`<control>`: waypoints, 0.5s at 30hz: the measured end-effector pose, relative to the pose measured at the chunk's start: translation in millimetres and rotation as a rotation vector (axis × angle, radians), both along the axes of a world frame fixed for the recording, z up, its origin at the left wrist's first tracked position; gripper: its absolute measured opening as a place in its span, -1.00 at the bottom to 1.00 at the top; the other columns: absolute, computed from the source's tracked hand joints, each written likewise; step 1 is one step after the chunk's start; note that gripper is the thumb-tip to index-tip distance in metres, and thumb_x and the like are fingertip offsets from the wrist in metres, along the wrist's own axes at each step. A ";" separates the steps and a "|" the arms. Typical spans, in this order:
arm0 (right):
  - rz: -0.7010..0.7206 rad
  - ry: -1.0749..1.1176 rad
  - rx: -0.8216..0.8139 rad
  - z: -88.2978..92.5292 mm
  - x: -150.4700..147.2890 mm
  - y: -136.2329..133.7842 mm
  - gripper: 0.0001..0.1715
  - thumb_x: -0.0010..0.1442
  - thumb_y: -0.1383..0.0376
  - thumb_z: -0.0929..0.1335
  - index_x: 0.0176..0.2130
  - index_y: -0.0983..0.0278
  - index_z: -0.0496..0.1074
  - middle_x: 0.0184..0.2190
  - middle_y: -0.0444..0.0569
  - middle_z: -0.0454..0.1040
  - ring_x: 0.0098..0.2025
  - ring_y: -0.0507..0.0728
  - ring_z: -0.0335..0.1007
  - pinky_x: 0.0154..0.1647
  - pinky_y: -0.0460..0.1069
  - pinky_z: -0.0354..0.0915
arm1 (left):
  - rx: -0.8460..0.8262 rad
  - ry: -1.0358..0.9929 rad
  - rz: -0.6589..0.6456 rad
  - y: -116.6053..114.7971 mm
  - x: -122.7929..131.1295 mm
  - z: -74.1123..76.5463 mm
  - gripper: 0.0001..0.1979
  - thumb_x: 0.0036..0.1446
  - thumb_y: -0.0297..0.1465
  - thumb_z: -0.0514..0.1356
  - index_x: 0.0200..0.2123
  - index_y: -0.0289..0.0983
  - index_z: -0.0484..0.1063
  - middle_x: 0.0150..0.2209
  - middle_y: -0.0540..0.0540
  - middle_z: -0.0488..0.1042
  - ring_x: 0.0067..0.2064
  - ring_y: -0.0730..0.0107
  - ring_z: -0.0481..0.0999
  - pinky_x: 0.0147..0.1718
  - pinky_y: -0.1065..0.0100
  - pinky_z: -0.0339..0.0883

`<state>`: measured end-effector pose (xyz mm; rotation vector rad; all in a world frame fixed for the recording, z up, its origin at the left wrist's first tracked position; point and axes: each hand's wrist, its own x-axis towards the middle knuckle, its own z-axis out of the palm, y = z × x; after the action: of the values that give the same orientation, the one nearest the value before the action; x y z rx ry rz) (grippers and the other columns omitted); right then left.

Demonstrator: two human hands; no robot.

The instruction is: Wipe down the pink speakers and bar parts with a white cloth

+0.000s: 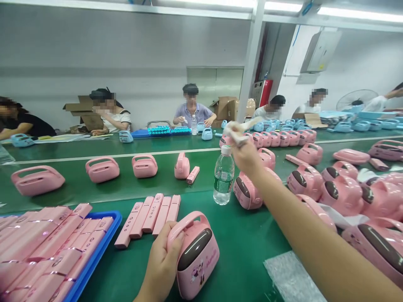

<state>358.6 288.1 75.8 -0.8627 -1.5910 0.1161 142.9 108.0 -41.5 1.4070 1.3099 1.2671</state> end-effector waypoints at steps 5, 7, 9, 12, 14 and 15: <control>0.106 -0.140 -0.116 -18.7 -20.8 22.3 -0.86 0.17 0.28 0.36 -0.29 0.33 0.45 -0.19 -0.04 0.48 -0.07 0.14 0.37 0.00 0.17 0.25 | 0.015 -0.009 -0.033 4.5 -4.2 -3.8 -0.65 0.18 -0.11 -0.06 -0.27 -0.27 0.28 -0.43 -0.02 0.33 -0.39 0.35 0.29 -0.36 0.33 0.16; 0.070 -0.036 -0.155 -23.9 -11.7 26.1 -0.87 0.18 0.29 0.35 -0.28 0.33 0.44 -0.18 -0.04 0.46 -0.08 0.14 0.36 -0.02 0.16 0.27 | 0.022 -0.011 -0.035 5.7 -5.0 -4.3 -0.65 0.18 -0.11 -0.06 -0.27 -0.27 0.28 -0.41 -0.03 0.33 -0.37 0.35 0.29 -0.35 0.33 0.17; 0.025 0.141 -0.197 -25.0 1.4 31.1 -0.86 0.19 0.30 0.34 -0.24 0.34 0.42 -0.17 -0.04 0.45 -0.12 0.12 0.38 -0.08 0.14 0.31 | 0.028 -0.014 -0.039 6.2 -5.1 -3.9 -0.66 0.19 -0.12 -0.06 -0.28 -0.27 0.27 -0.40 -0.03 0.33 -0.36 0.35 0.30 -0.33 0.33 0.18; -0.010 0.488 -0.255 -21.2 15.0 41.0 -0.77 0.22 0.28 0.32 -0.13 0.34 0.37 -0.14 -0.02 0.42 -0.18 0.11 0.40 -0.19 0.09 0.37 | 0.043 -0.005 -0.048 5.5 -4.5 -2.8 -0.69 0.18 -0.15 -0.06 -0.31 -0.27 0.28 -0.43 -0.01 0.30 -0.38 0.36 0.27 -0.35 0.34 0.16; 0.022 0.723 -0.303 -18.6 14.9 46.2 -0.71 0.23 0.25 0.30 -0.06 0.33 0.33 -0.12 -0.01 0.40 -0.20 0.10 0.41 -0.24 0.07 0.39 | 0.056 0.006 -0.054 4.6 -4.1 -2.3 -0.71 0.17 -0.16 -0.04 -0.32 -0.27 0.28 -0.45 -0.01 0.30 -0.39 0.36 0.27 -0.35 0.34 0.14; 0.059 0.829 -0.333 -18.2 12.0 47.4 -0.70 0.24 0.25 0.30 -0.05 0.33 0.32 -0.12 -0.01 0.40 -0.22 0.10 0.41 -0.26 0.06 0.39 | 0.062 0.010 -0.054 4.3 -4.0 -2.1 -0.71 0.16 -0.17 -0.04 -0.33 -0.27 0.29 -0.45 -0.01 0.30 -0.39 0.36 0.27 -0.35 0.34 0.14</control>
<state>370.6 335.5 57.7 -0.8607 -0.8206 0.7036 138.9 112.2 -43.6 1.4841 1.2400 1.2756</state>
